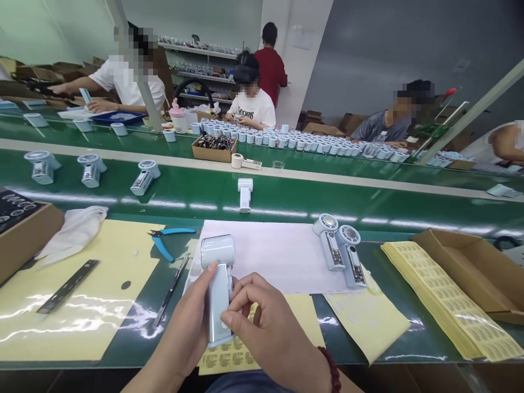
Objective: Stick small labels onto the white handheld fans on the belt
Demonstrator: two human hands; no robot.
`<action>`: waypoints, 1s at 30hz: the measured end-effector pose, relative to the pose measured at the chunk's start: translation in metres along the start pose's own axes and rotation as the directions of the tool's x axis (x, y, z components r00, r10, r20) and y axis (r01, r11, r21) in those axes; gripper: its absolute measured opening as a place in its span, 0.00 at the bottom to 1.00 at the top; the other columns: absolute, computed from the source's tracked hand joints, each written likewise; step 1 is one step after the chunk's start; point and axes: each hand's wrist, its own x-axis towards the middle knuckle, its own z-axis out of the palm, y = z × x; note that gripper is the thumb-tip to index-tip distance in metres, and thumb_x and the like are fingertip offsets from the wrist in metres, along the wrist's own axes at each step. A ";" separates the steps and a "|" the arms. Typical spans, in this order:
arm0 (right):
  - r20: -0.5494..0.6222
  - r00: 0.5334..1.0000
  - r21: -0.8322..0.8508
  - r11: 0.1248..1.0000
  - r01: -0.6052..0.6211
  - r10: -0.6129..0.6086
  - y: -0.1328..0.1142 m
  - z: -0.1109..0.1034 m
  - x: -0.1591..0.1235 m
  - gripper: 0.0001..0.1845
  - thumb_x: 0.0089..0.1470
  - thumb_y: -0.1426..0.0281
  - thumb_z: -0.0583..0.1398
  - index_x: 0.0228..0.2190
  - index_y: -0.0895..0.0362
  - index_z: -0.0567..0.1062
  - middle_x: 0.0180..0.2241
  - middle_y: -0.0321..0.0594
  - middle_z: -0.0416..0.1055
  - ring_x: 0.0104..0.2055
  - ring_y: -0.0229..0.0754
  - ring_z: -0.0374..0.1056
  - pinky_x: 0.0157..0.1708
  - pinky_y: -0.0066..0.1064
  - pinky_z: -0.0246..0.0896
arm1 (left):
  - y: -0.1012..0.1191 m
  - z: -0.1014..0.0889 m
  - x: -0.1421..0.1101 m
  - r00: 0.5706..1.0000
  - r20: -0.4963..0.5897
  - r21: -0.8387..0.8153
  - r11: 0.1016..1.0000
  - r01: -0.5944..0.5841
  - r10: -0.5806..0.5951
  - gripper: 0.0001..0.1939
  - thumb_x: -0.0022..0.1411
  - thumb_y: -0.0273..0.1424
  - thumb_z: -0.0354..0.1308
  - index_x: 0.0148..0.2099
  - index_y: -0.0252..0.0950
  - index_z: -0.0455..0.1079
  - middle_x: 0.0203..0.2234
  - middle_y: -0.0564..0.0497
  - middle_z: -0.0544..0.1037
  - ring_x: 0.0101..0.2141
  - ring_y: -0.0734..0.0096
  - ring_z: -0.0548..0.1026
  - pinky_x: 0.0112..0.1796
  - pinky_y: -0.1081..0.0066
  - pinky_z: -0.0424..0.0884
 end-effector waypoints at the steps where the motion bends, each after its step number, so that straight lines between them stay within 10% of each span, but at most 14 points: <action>1: 0.012 1.000 -0.007 1.000 0.001 -0.001 0.000 0.000 0.001 0.09 0.50 0.79 0.64 0.24 0.56 0.73 0.34 0.33 0.66 0.34 0.36 0.65 0.34 0.27 0.62 | 0.001 0.000 0.000 1.000 -0.005 -0.001 1.000 0.002 -0.002 0.17 0.51 0.43 0.69 0.35 0.34 0.78 0.25 0.50 0.78 0.27 0.66 0.75 0.28 0.71 0.73; 11: 0.062 0.987 -0.225 0.962 0.156 -0.146 0.008 -0.003 0.009 0.09 0.54 0.80 0.62 0.28 0.55 0.72 0.36 0.33 0.66 0.33 0.36 0.66 0.34 0.27 0.62 | 0.007 -0.001 0.008 0.999 0.038 0.048 0.999 -0.002 0.000 0.23 0.53 0.44 0.69 0.46 0.33 0.77 0.31 0.48 0.80 0.31 0.63 0.77 0.31 0.69 0.72; 20: -0.048 0.997 0.105 0.993 0.060 -0.055 0.003 -0.001 0.027 0.07 0.52 0.74 0.64 0.24 0.55 0.73 0.33 0.33 0.66 0.31 0.36 0.62 0.28 0.26 0.56 | 0.022 0.001 0.019 0.987 0.141 0.016 0.997 0.071 -0.072 0.17 0.58 0.39 0.66 0.45 0.34 0.77 0.32 0.47 0.80 0.34 0.62 0.77 0.35 0.68 0.73; 27: -0.069 0.976 -0.116 0.973 0.199 -0.208 -0.005 -0.005 0.044 0.06 0.54 0.73 0.61 0.26 0.55 0.73 0.34 0.34 0.66 0.32 0.36 0.63 0.28 0.27 0.56 | 0.052 -0.011 0.034 0.788 0.614 0.174 0.981 -0.089 -0.037 0.21 0.52 0.29 0.70 0.49 0.40 0.75 0.39 0.48 0.79 0.43 0.60 0.76 0.44 0.67 0.73; 30: -0.061 0.988 -0.049 0.989 0.136 -0.139 -0.006 -0.006 0.054 0.07 0.51 0.70 0.63 0.23 0.55 0.73 0.33 0.35 0.68 0.31 0.36 0.63 0.28 0.27 0.57 | 0.054 -0.013 0.037 0.815 0.577 0.251 0.962 -0.109 -0.058 0.26 0.48 0.26 0.72 0.51 0.41 0.74 0.39 0.48 0.79 0.44 0.59 0.76 0.44 0.66 0.73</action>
